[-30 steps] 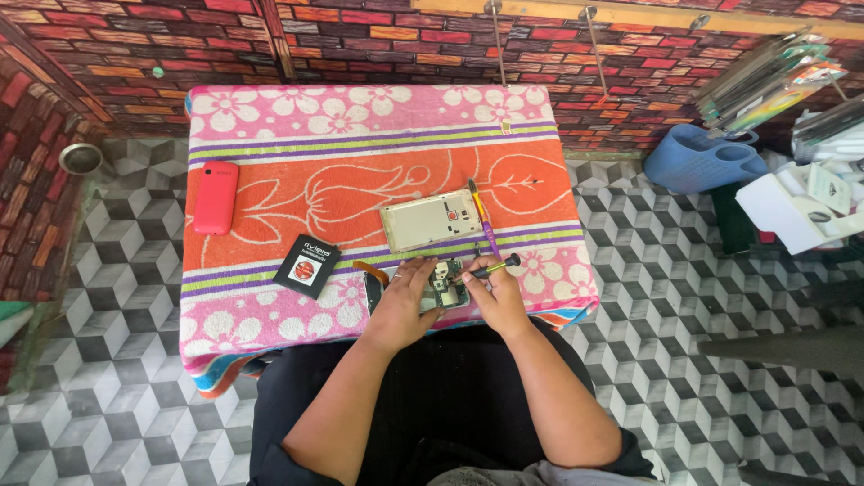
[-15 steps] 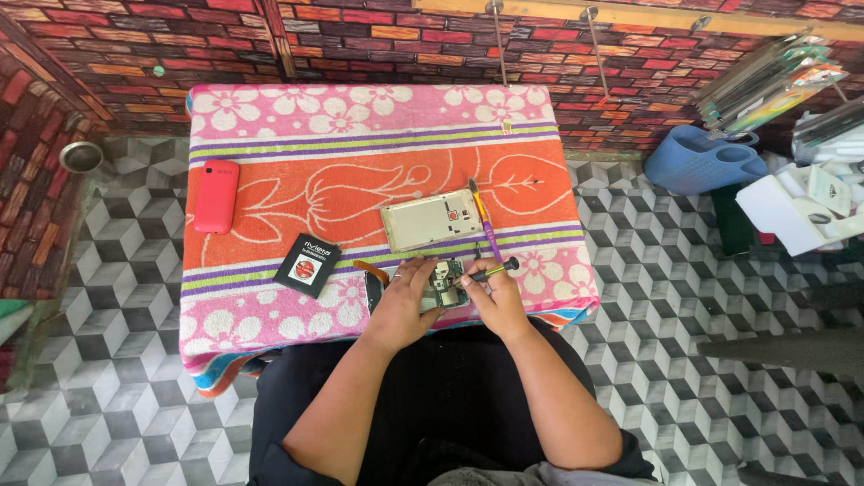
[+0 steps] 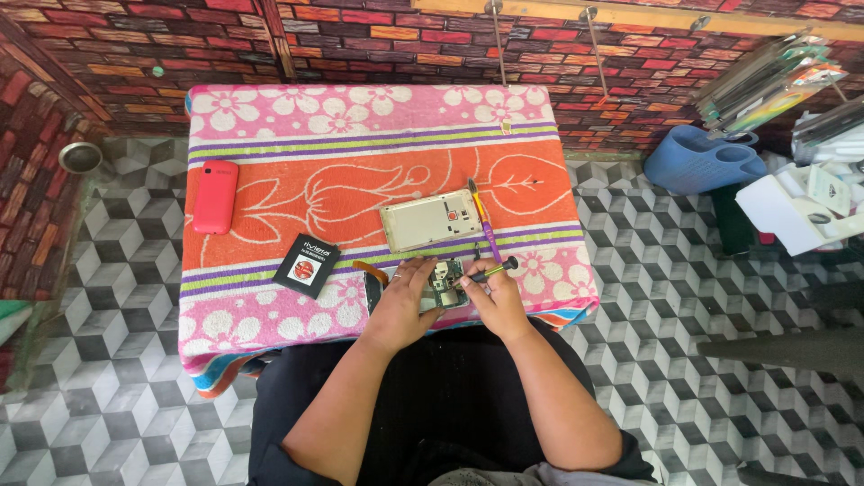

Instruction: The person repairs a disassembled smartphone motherboard on a towel-covered table. They hold the board steady with one hand while using a screwdriver and a pry tool to work on connectors and components, occasionally repositioning the board and lifting it to view the other side.

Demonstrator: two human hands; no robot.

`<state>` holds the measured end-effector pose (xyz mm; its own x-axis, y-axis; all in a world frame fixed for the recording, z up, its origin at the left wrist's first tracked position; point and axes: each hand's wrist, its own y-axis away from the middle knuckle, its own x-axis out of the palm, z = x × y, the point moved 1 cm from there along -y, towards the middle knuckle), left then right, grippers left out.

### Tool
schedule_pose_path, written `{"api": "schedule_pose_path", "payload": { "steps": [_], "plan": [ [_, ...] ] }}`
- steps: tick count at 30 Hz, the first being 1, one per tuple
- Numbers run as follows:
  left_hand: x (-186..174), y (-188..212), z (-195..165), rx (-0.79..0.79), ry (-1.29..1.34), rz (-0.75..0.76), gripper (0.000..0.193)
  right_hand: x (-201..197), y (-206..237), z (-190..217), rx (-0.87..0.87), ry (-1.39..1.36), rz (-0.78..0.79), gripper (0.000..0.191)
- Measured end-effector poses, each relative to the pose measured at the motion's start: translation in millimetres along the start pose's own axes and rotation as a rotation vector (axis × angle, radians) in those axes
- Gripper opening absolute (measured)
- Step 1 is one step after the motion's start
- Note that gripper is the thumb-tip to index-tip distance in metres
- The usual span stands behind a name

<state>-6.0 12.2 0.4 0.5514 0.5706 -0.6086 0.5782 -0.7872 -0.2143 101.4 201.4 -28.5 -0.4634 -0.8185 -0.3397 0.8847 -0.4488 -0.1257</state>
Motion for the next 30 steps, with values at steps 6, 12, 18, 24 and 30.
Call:
{"api": "schedule_pose_path", "payload": {
  "steps": [6,12,18,24,30],
  "plan": [
    [1,0,1,-0.015,0.013,0.011,0.087,0,1,2,-0.045,0.06,-0.019,0.019],
    [3,1,2,-0.013,-0.009,0.002,0.088,-1,0,4,-0.069,0.106,-0.009,0.019],
    [3,0,1,-0.031,-0.002,0.013,0.089,2,2,12,-0.109,0.052,-0.01,0.017],
    [0,-1,-3,-0.039,-0.002,0.02,0.088,2,3,21,-0.075,0.075,-0.002,0.017],
    [0,-2,-4,-0.036,-0.007,0.021,0.089,1,3,24,-0.12,0.118,0.007,0.017]
  ]
}}
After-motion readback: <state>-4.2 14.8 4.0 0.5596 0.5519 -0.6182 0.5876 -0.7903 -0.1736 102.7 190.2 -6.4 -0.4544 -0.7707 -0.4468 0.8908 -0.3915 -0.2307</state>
